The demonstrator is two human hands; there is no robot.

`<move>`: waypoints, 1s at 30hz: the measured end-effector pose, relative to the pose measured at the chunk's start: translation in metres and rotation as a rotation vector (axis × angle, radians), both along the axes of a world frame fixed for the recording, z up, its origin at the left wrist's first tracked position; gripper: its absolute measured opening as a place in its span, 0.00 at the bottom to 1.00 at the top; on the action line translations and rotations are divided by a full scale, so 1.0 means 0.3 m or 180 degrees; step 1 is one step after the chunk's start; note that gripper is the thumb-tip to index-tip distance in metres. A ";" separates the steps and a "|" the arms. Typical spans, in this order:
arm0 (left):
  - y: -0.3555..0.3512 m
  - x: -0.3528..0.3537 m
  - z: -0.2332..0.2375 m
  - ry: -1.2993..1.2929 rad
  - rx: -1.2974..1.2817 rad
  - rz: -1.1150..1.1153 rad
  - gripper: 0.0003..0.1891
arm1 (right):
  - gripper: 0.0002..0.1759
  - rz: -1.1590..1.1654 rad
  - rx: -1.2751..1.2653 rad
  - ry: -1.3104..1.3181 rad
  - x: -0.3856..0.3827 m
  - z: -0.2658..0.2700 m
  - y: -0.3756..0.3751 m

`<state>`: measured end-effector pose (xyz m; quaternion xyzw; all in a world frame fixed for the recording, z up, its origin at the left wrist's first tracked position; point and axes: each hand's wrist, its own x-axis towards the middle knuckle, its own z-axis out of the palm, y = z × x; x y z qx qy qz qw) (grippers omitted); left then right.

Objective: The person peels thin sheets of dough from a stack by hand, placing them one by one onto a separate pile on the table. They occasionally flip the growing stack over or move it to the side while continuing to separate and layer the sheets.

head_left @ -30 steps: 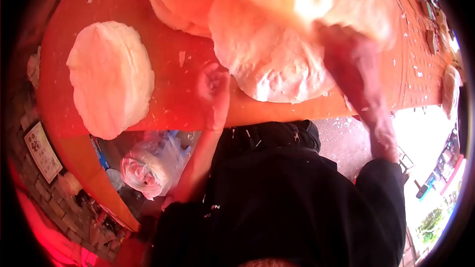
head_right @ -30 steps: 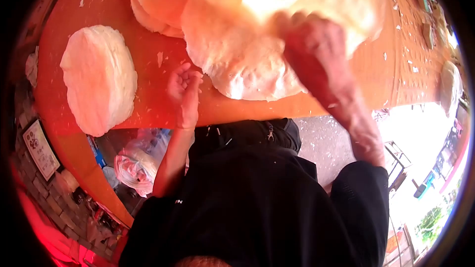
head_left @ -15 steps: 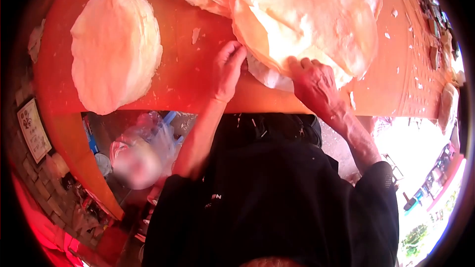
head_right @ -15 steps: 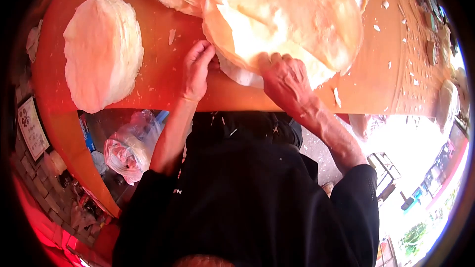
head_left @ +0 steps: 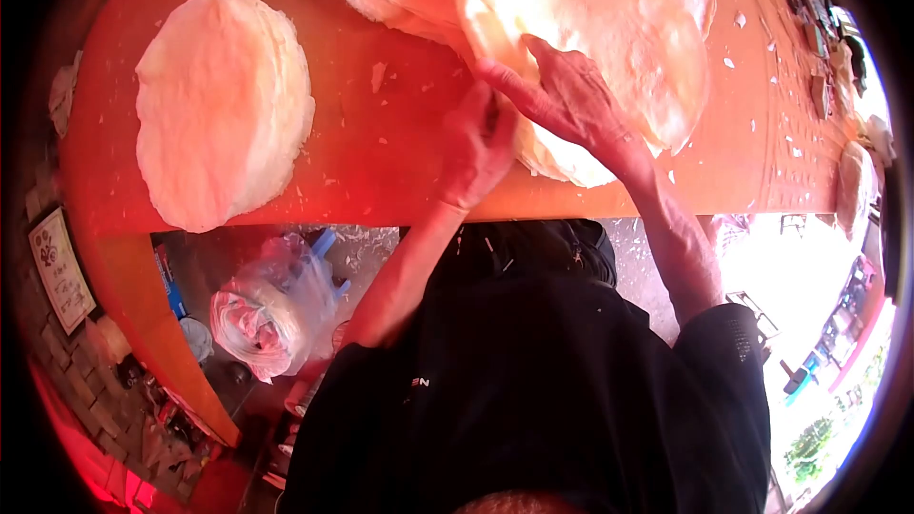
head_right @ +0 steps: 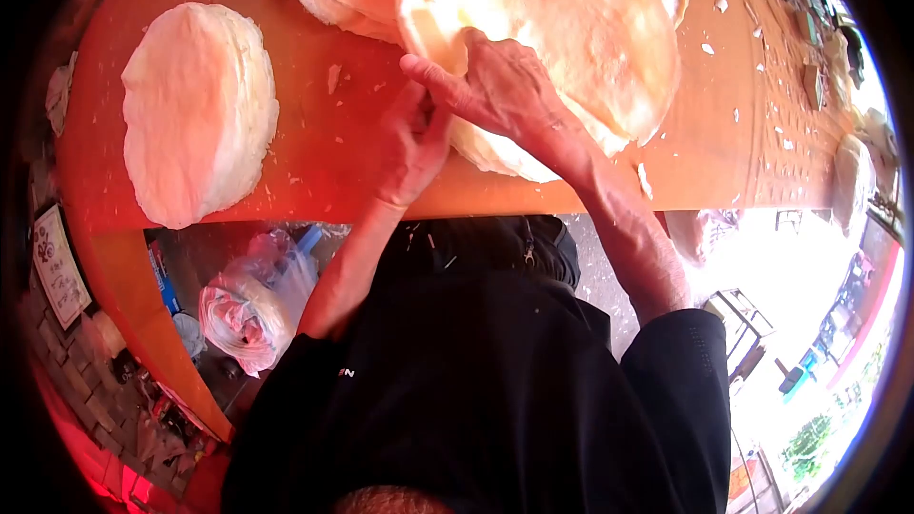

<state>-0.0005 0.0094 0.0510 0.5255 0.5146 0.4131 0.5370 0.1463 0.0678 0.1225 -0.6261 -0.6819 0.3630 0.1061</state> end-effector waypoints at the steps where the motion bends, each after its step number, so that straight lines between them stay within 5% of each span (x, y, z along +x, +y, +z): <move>1: 0.000 0.008 0.017 0.1023 0.0444 -0.0199 0.17 | 0.39 0.0047 0.0139 -0.0100 -0.008 -0.003 0.001; 7: -0.012 0.144 0.085 0.0799 0.1582 0.0196 0.10 | 0.26 0.0046 0.0152 0.0263 0.044 0.054 0.005; 9: -0.043 0.145 0.084 0.2066 0.2522 -0.0296 0.10 | 0.22 0.0391 0.0091 -0.0939 0.025 0.053 0.017; 13: -0.058 0.158 0.174 0.1422 0.2050 -0.0187 0.07 | 0.16 0.0299 -0.0112 -0.0708 0.090 0.007 0.056; 17: -0.051 0.124 0.139 -0.0117 0.1194 -0.0364 0.19 | 0.16 0.0437 -0.0273 -0.0617 0.114 0.290 0.062; 19: -0.044 0.056 0.144 -0.1474 -0.0646 0.0426 0.24 | 0.12 0.0165 0.0182 0.1818 0.150 0.315 0.023; 23: -0.003 -0.188 0.165 -0.2750 -0.0605 0.0431 0.26 | 0.13 -0.0348 -0.0115 0.3579 0.238 0.422 0.052; 27: 0.001 -0.427 0.139 -0.4089 -0.0533 0.0578 0.28 | 0.15 -0.0920 -0.0725 0.3753 0.307 0.206 0.135; 30: -0.007 -0.471 0.076 -0.2438 -0.0680 0.1628 0.28 | 0.19 -0.1289 -0.1146 0.2909 0.373 -0.170 0.200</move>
